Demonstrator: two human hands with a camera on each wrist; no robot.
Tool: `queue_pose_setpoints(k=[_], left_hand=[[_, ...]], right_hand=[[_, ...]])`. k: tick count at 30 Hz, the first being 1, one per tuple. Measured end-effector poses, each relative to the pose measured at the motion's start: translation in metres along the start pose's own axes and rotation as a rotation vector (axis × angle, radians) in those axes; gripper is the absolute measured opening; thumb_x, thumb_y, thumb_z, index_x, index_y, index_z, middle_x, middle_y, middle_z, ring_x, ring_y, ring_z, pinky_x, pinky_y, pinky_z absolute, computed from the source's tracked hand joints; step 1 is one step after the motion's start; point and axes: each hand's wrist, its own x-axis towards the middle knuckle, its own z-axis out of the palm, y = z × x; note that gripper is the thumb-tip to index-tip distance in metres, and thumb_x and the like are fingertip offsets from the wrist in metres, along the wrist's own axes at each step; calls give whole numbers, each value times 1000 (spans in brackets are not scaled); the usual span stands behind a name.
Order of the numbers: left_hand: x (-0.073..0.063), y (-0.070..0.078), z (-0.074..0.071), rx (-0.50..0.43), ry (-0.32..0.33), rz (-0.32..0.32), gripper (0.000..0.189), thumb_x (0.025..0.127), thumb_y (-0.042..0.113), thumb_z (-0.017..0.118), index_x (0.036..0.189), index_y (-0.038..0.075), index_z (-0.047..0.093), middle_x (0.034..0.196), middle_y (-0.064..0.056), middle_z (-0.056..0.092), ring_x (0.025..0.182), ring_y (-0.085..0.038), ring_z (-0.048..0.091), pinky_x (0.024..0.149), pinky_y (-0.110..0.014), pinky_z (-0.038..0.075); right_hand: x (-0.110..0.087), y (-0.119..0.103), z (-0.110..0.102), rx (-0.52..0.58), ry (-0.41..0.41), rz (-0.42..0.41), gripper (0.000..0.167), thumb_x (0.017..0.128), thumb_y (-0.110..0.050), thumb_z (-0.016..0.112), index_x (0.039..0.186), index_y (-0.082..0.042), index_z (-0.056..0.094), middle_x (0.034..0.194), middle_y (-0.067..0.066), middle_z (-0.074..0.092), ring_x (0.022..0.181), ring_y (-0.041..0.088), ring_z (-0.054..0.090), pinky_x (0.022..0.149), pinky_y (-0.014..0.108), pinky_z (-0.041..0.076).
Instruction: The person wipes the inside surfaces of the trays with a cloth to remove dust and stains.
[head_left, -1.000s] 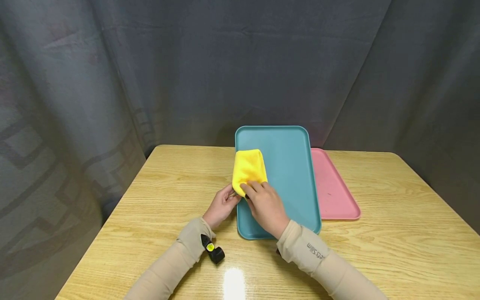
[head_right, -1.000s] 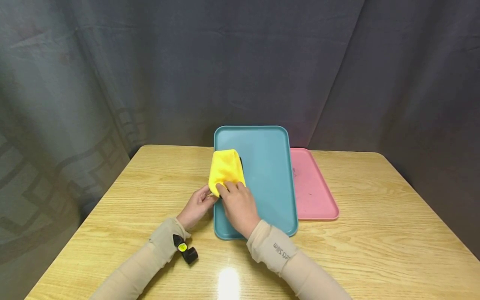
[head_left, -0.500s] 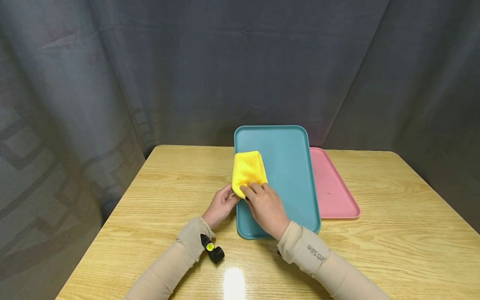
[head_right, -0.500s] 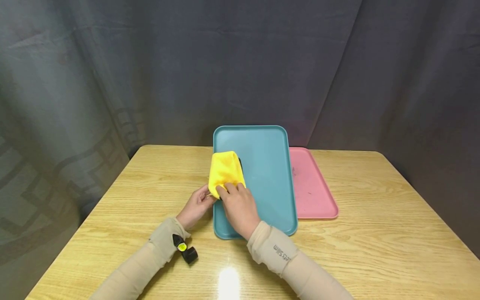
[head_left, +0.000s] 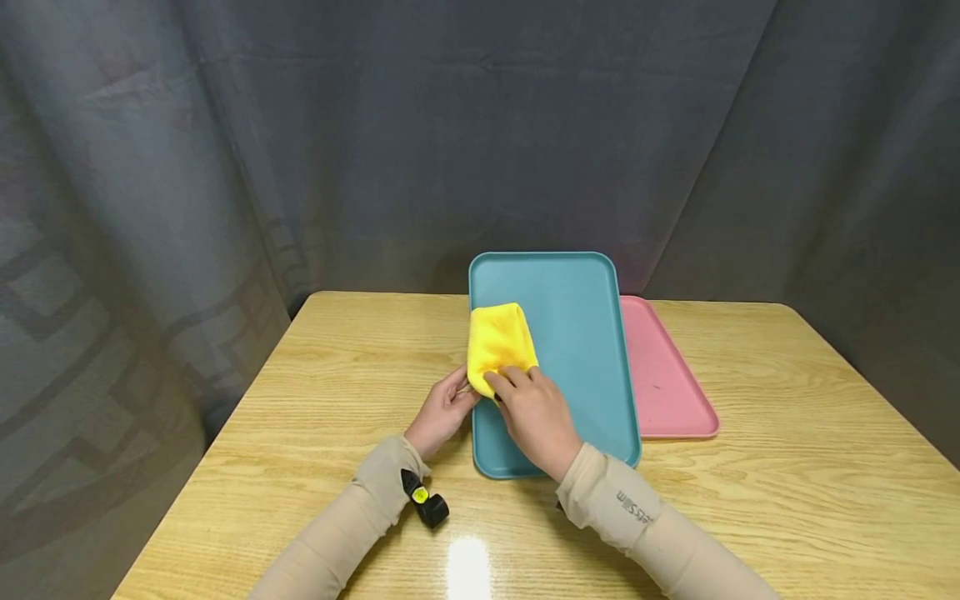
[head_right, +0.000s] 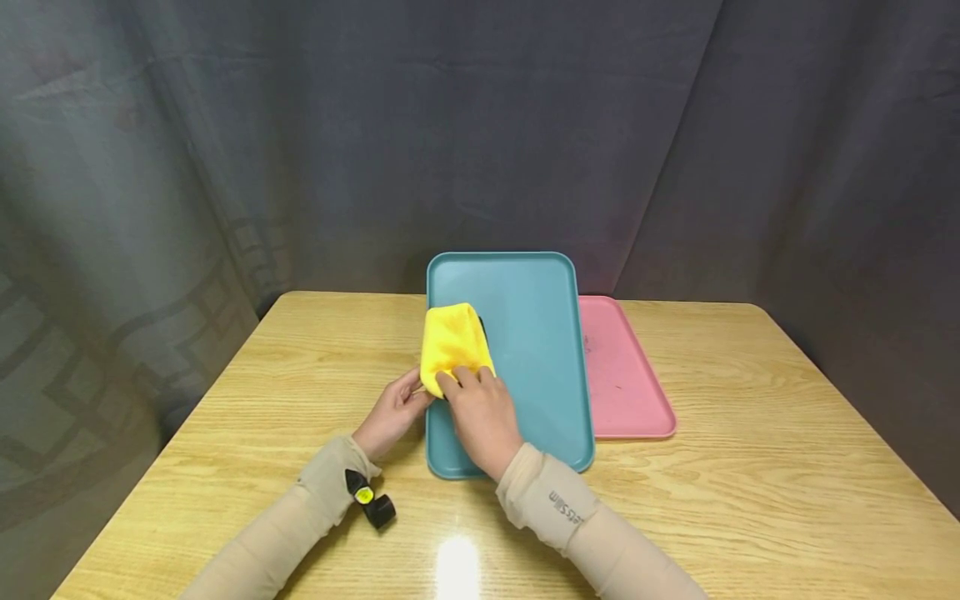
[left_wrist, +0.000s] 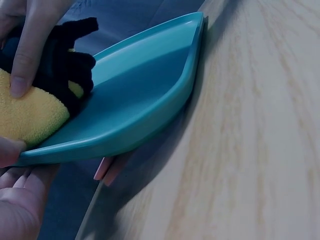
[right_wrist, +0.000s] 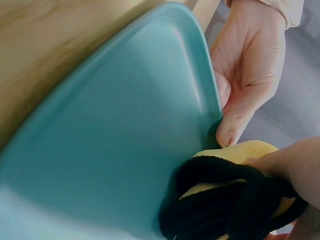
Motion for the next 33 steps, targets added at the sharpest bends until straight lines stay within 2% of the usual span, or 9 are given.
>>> queue_pose_setpoints(k=[6, 22, 33], left_hand=[[1, -1, 0, 5, 13, -8, 55, 96, 2, 45, 148, 7, 26, 153, -12, 29, 136, -26, 38, 109, -33, 39], [0, 0, 0, -4, 28, -49, 56, 97, 6, 47, 148, 8, 25, 150, -13, 34, 131, -27, 44, 104, -32, 44], [1, -1, 0, 3, 35, -30, 56, 96, 5, 48, 148, 5, 25, 149, -16, 34, 131, -30, 44, 104, -33, 45]], right_hand=[[-1, 2, -1, -1, -3, 8, 34, 78, -11, 75, 110, -15, 68, 104, 5, 68, 80, 24, 58, 64, 34, 52], [-4, 8, -3, -12, -8, 22, 35, 77, -10, 75, 111, -14, 68, 104, 5, 68, 82, 25, 59, 64, 34, 53], [-7, 14, -4, -19, -8, 33, 35, 76, -10, 76, 110, -13, 68, 104, 5, 68, 81, 25, 59, 66, 35, 54]])
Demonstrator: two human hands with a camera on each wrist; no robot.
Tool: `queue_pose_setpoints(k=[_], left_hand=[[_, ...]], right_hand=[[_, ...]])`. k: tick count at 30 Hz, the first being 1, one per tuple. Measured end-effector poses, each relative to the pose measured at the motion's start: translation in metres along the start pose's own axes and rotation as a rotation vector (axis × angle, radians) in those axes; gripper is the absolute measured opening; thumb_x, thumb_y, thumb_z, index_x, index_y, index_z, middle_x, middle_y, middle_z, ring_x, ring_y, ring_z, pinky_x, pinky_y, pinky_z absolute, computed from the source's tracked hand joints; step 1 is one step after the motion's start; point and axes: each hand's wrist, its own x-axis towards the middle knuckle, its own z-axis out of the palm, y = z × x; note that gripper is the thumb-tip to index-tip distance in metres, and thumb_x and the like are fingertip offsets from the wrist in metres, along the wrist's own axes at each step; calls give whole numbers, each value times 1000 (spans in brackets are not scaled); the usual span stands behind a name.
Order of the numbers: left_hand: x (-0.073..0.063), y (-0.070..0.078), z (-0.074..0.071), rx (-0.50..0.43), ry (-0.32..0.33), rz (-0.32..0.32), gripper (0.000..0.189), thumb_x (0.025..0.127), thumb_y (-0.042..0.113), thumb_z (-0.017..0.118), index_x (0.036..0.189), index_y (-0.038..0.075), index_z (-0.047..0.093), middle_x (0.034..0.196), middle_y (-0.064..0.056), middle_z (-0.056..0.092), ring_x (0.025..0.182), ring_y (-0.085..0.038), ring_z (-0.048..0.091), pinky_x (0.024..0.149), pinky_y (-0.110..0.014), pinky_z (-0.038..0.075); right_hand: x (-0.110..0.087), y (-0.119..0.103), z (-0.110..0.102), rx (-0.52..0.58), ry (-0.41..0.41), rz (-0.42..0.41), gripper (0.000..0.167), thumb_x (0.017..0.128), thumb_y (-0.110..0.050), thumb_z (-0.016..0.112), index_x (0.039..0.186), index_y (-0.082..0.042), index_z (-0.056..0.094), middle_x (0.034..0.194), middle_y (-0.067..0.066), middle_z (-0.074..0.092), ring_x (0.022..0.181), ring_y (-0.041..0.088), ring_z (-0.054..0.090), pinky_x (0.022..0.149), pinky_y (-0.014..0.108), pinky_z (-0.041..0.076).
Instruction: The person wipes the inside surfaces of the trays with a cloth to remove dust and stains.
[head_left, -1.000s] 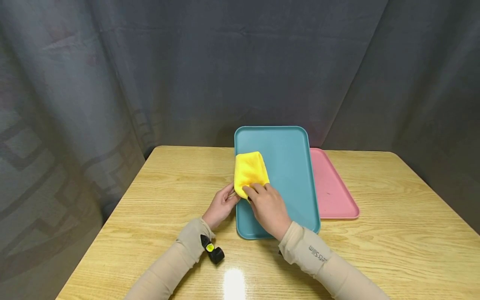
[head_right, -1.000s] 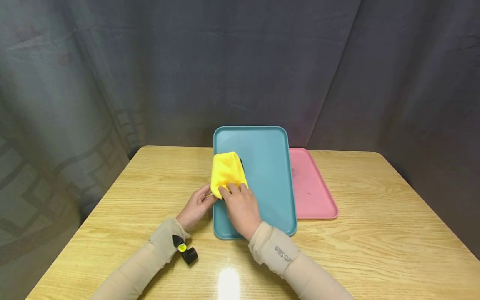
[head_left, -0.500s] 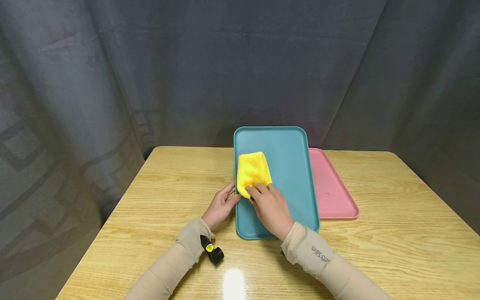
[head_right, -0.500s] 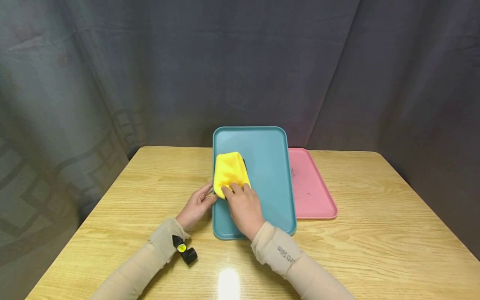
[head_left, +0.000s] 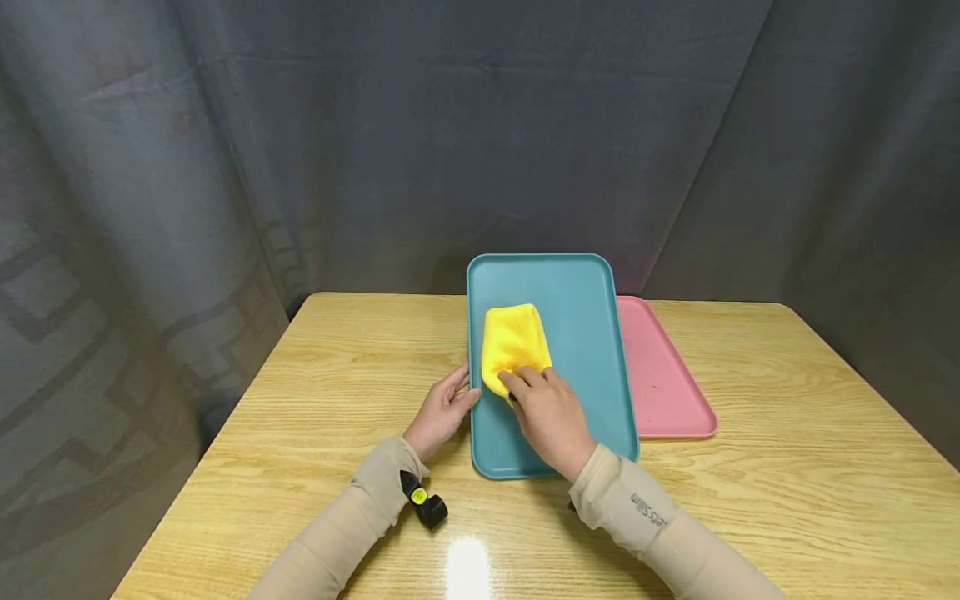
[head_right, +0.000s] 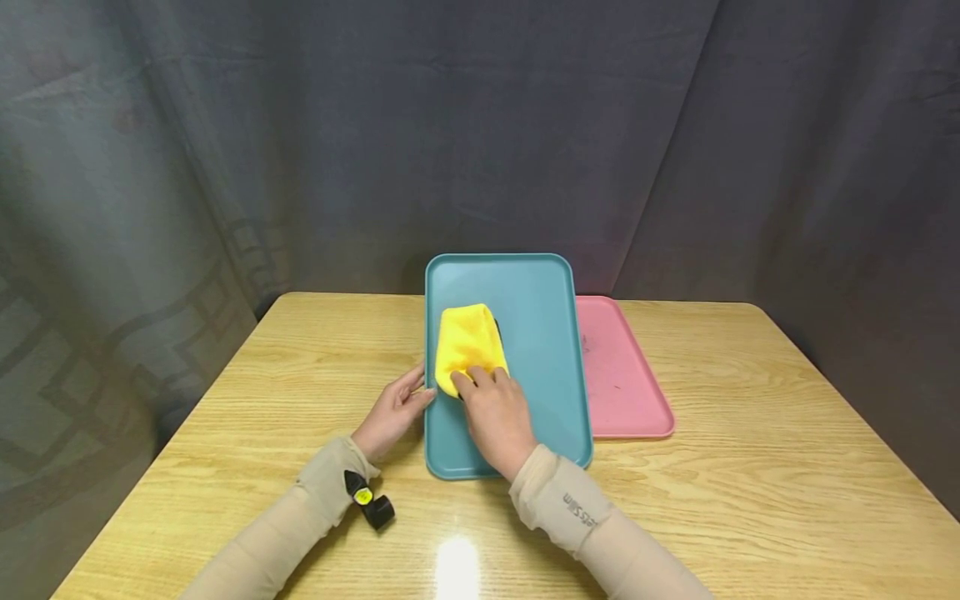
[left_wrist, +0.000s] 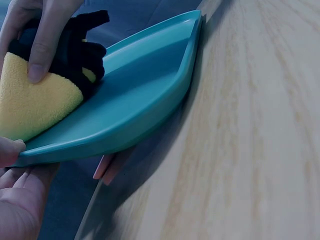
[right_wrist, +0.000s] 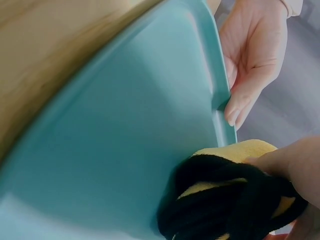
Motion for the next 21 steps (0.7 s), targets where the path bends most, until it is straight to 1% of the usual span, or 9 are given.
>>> queue_pose_setpoints(k=[16, 21], left_hand=[[-2, 2, 1, -12, 5, 3, 57, 96, 2, 47, 148, 4, 25, 149, -18, 35, 129, -31, 45, 103, -33, 45], [-2, 1, 0, -12, 0, -5, 56, 96, 3, 47, 148, 6, 25, 149, -17, 35, 129, -31, 45, 103, -34, 45]], right_hand=[[-3, 7, -2, -12, 10, 7, 35, 76, -10, 76, 110, -13, 68, 103, 5, 68, 81, 26, 59, 64, 35, 54], [-4, 9, -3, -10, 7, 16, 34, 76, -10, 76, 110, -13, 68, 103, 6, 68, 82, 26, 59, 65, 36, 54]])
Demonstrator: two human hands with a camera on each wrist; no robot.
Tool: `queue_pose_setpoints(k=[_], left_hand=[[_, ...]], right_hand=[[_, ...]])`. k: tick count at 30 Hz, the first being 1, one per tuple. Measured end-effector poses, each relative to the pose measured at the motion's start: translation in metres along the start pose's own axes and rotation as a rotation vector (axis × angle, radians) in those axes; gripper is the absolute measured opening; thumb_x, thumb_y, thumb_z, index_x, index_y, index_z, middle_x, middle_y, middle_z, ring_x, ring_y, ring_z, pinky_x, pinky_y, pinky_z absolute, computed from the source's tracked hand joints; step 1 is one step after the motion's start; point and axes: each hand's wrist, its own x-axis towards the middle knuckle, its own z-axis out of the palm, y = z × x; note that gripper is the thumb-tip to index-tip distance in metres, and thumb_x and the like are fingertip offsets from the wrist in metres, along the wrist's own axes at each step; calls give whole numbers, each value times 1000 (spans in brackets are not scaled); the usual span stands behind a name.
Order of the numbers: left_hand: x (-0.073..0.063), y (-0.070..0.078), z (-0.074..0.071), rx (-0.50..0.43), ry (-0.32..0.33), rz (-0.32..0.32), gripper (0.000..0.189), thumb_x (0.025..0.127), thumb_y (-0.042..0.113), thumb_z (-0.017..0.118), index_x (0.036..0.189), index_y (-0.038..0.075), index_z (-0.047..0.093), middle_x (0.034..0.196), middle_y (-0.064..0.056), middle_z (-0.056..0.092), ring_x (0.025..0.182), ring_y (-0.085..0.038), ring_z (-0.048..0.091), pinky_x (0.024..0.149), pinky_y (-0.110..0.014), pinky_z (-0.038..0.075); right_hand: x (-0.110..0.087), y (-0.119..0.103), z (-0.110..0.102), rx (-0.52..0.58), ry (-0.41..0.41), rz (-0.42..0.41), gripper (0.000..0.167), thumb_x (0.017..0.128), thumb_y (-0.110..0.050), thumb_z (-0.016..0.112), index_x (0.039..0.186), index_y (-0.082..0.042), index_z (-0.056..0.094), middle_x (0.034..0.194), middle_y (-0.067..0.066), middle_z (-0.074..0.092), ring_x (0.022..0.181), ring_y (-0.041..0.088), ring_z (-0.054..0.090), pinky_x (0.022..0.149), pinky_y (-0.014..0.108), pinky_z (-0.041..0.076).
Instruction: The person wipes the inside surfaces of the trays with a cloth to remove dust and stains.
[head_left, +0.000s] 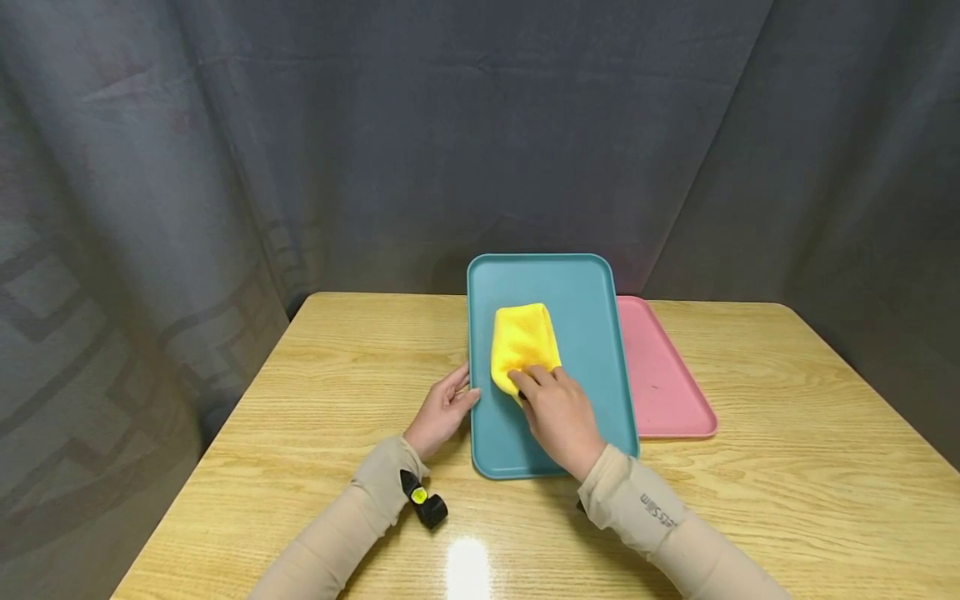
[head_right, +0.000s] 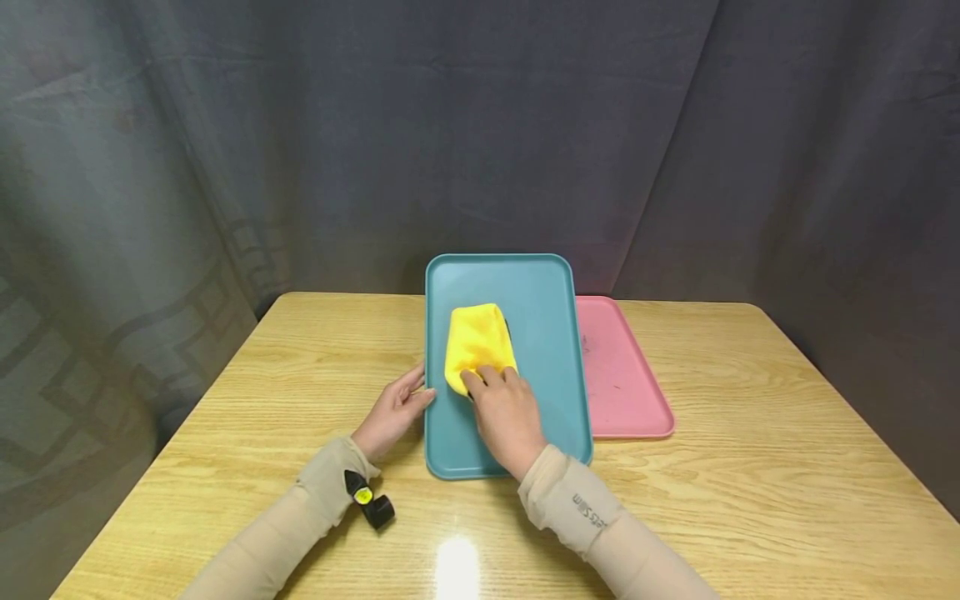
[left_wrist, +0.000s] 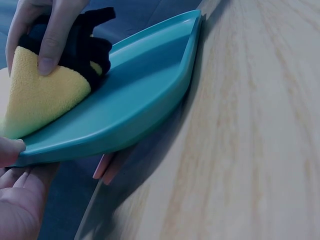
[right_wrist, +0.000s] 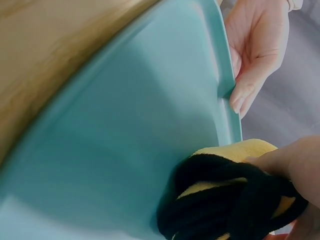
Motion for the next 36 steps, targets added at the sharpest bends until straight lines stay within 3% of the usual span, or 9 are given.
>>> queue_pose_setpoints(k=[14, 36], left_hand=[[1, -1, -2, -9, -39, 7, 56, 98, 4, 44, 149, 6, 22, 150, -18, 32, 128, -33, 47, 102, -33, 47], [0, 0, -1, 12, -27, -3, 56, 98, 4, 44, 149, 7, 22, 150, -17, 33, 131, -32, 43, 105, -34, 43]], right_hand=[[-3, 9, -2, 2, -3, 28, 36, 75, -7, 76, 110, -11, 68, 104, 7, 68, 82, 27, 59, 66, 37, 55], [-9, 26, -5, 2, 18, 52, 34, 76, -6, 75, 109, -8, 68, 103, 9, 68, 79, 29, 58, 63, 38, 53]])
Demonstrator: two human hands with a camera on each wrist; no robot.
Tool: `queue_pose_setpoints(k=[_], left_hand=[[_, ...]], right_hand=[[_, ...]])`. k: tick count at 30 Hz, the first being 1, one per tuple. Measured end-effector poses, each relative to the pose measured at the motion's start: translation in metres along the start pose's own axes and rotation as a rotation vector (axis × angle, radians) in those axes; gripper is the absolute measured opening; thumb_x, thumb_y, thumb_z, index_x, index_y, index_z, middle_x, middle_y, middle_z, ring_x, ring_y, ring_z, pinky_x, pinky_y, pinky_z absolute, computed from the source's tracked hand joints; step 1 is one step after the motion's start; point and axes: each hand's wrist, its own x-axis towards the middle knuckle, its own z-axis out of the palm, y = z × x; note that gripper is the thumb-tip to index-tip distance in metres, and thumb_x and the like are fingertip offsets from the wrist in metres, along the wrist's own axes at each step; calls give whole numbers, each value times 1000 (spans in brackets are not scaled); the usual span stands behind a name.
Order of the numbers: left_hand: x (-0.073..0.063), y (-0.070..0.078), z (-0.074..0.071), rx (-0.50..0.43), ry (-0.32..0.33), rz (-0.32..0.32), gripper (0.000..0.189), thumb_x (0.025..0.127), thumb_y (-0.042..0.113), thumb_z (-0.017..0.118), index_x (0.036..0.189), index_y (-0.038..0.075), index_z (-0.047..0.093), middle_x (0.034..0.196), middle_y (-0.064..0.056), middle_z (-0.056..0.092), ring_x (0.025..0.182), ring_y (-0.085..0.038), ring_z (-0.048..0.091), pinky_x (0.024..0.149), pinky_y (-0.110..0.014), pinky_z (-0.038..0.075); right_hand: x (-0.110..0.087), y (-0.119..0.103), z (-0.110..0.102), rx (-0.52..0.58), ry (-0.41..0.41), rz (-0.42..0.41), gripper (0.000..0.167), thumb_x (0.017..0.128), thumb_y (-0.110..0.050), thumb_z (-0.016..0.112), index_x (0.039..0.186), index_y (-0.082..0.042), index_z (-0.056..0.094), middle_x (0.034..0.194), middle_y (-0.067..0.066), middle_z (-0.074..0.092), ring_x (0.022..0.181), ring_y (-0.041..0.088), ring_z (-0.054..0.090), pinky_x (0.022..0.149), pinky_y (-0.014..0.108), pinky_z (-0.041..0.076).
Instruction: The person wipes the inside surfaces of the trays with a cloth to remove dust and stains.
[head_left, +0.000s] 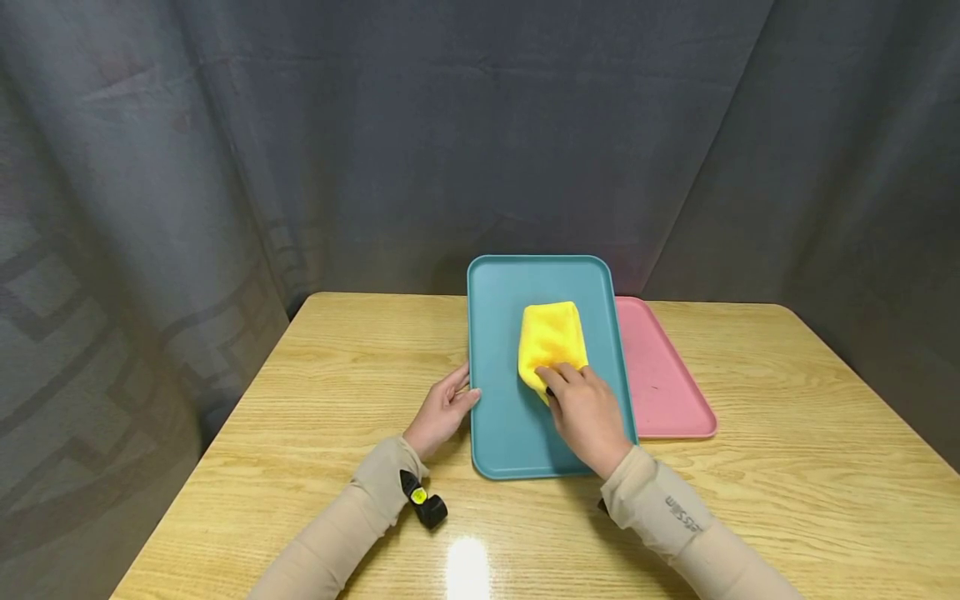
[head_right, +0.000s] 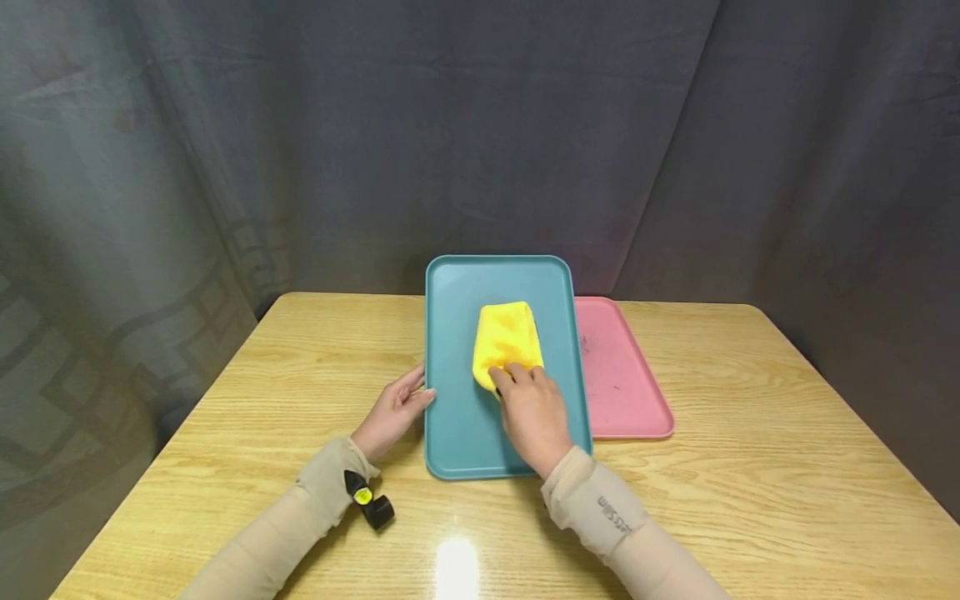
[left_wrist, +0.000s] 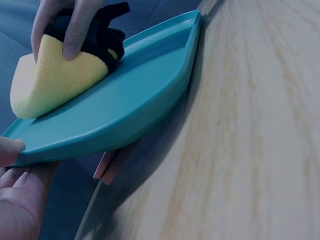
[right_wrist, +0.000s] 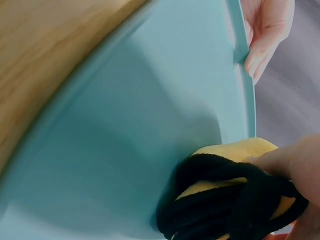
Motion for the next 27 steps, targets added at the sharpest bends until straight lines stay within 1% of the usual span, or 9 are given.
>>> queue_pose_setpoints(k=[8, 14, 27], left_hand=[[-2, 2, 2, -10, 18, -2, 56, 97, 3, 45, 148, 5, 23, 150, -17, 32, 132, -32, 42, 106, -36, 42], [-2, 2, 2, -12, 17, 4, 56, 97, 3, 45, 148, 4, 22, 150, -18, 31, 132, -32, 41, 107, -37, 41], [-2, 3, 2, -12, 16, -2, 56, 97, 3, 45, 148, 6, 23, 150, -17, 32, 131, -32, 43, 106, -37, 42]], right_hand=[[-2, 6, -3, -8, 4, 14, 34, 77, -6, 75, 110, -8, 68, 102, 9, 68, 79, 29, 58, 65, 38, 53], [-4, 11, -4, -20, 10, 20, 33, 77, -6, 74, 110, -8, 68, 100, 9, 68, 76, 29, 57, 64, 36, 53], [-7, 20, -6, -24, 10, 55, 34, 78, -5, 74, 110, -8, 67, 101, 10, 68, 76, 30, 57, 62, 40, 52]])
